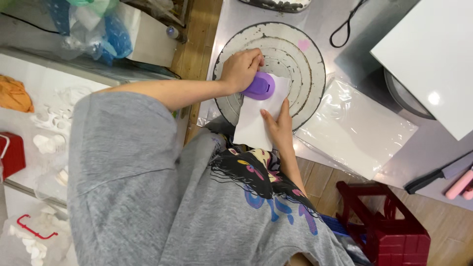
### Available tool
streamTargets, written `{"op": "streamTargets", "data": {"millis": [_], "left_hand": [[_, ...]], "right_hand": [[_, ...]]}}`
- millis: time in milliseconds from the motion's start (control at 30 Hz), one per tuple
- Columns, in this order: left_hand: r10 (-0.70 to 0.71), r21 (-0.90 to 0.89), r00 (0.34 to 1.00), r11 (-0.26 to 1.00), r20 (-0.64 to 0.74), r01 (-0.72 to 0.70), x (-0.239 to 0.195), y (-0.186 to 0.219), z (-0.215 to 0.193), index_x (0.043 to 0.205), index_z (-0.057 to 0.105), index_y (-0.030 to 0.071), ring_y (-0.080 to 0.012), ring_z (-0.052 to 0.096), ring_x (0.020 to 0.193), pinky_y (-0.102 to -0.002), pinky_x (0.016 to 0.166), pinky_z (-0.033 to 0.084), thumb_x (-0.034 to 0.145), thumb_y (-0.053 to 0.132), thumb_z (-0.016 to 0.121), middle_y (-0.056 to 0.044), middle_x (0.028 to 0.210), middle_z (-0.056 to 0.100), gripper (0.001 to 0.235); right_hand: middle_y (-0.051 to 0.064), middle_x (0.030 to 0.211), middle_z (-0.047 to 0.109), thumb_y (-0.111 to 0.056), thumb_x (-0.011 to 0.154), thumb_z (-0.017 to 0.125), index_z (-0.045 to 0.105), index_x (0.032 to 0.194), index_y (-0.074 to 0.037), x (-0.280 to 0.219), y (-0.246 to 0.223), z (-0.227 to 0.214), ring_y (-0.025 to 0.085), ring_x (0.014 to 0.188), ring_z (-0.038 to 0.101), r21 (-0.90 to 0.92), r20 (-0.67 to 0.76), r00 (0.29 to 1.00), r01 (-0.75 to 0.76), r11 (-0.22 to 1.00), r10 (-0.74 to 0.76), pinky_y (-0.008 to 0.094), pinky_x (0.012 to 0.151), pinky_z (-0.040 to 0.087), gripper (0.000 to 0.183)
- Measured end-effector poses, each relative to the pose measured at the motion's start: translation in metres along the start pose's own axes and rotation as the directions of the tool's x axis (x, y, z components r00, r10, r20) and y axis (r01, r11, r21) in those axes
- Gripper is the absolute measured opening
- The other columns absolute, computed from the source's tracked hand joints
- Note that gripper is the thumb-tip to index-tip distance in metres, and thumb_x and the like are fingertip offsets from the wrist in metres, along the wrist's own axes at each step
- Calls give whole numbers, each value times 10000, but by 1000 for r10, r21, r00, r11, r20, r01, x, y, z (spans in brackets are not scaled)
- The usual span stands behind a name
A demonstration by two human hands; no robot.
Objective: The person uses scissors to trim small white circular pieces and a purple hole punch to create circular cutouts from white sheets. The cut pieces are placed into a clear plastic container on the counter.
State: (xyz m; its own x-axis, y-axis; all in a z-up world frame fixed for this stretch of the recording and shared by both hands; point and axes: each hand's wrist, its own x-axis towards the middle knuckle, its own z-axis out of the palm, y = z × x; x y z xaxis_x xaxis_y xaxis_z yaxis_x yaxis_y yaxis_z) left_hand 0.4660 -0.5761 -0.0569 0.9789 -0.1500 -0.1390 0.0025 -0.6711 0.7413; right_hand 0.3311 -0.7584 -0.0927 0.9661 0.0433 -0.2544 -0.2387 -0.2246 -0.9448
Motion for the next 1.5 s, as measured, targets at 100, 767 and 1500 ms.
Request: {"op": "streamTargets", "data": {"millis": [100, 767, 1500], "left_hand": [[27, -2, 999, 1000, -24, -27, 0, -7, 0, 891, 670, 119, -276, 711, 803, -434, 715, 519, 1017, 247, 491, -55, 804, 731, 254], [354, -7, 924, 933, -145, -359, 38, -27, 17, 1432, 451, 17, -432, 546, 1242, -486, 1026, 459, 1032, 314, 628, -225, 1406, 543, 528], [182, 140, 975, 976, -128, -164, 28, -17, 7, 1411, 486, 67, -384, 463, 1403, -482, 1165, 376, 1006, 231, 631, -156, 1433, 555, 460]], "right_hand": [[224, 1231, 683, -170, 936, 754, 379, 1473, 45, 2, 3, 1, 244, 1057, 695, 36, -9, 999, 45, 998, -45, 332, 912, 545, 689], [150, 1040, 770, 25, 1003, 687, 253, 1595, -42, 23, 7, -26, 141, 858, 735, 187, -142, 987, 94, 978, -68, 221, 714, 548, 736], [26, 678, 652, -21, 922, 767, 294, 1589, -17, 30, -13, -13, 51, 544, 549, 44, -66, 995, -67, 997, 70, 198, 503, 375, 817]]}}
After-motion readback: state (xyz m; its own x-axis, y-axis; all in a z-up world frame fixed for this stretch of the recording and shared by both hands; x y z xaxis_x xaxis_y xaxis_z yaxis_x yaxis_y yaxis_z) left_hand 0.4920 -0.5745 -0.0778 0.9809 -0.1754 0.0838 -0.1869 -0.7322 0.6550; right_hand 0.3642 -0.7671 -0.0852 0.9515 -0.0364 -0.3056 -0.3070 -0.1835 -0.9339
